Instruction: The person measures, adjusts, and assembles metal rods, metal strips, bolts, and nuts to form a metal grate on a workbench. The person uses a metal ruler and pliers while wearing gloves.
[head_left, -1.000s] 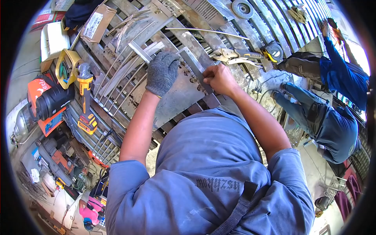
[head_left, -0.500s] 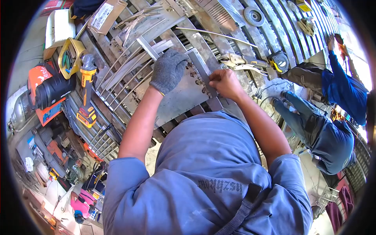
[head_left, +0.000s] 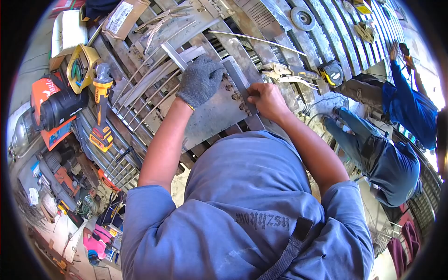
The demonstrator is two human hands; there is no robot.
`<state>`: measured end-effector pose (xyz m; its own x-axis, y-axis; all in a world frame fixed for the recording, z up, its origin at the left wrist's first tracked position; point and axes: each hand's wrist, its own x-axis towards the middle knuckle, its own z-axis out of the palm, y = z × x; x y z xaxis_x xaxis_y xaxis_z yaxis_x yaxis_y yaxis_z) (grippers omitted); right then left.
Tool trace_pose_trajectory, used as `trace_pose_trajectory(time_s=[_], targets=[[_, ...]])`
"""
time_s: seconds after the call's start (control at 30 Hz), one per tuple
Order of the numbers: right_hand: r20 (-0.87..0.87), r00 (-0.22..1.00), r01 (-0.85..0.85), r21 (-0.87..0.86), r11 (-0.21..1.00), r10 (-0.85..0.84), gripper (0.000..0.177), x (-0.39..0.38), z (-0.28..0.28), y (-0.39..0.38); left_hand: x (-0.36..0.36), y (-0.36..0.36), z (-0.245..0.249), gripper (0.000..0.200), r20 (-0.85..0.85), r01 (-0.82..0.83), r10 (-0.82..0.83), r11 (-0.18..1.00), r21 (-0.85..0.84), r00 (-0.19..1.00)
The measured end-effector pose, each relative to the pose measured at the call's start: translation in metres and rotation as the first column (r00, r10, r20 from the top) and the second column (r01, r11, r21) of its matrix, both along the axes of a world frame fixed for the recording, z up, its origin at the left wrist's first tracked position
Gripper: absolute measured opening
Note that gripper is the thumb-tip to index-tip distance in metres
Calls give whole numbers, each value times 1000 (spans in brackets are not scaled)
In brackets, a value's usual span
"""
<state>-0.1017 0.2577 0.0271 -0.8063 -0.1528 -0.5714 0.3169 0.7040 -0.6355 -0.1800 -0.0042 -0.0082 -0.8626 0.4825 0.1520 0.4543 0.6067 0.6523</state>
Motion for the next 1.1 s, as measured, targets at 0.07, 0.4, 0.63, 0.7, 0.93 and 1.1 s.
trace_pose_trajectory(time_s=[0.07, 0.4, 0.63, 0.7, 0.93, 1.1], targets=[[-13, 999, 39, -56, 998, -40, 43, 2, 1, -1, 1, 2, 1, 17, -24, -7, 8, 1000, 13, 1000], [9, 997, 75, -139, 987, -75, 51, -2, 3, -1, 4, 1, 1, 17, -15, -26, 26, 1000, 0, 1000], [121, 990, 94, -143, 985, -77, 50, -7, 1, 1, 3, 1, -1, 17, -31, -27, 27, 1000, 8, 999], [101, 992, 91, -141, 986, -77, 49, -8, 2, 1, 3, 2, -2, 17, -41, -27, 27, 1000, 14, 999], [87, 984, 167, -179, 970, -154, 38, -2, 2, 6, 4, 2, -4, 17, -33, -34, 35, 999, 24, 999], [396, 878, 465, -579, 670, -268, 33, -4, 22, 32, 4, 1, -6, 18, -47, -44, 46, 998, 39, 998]])
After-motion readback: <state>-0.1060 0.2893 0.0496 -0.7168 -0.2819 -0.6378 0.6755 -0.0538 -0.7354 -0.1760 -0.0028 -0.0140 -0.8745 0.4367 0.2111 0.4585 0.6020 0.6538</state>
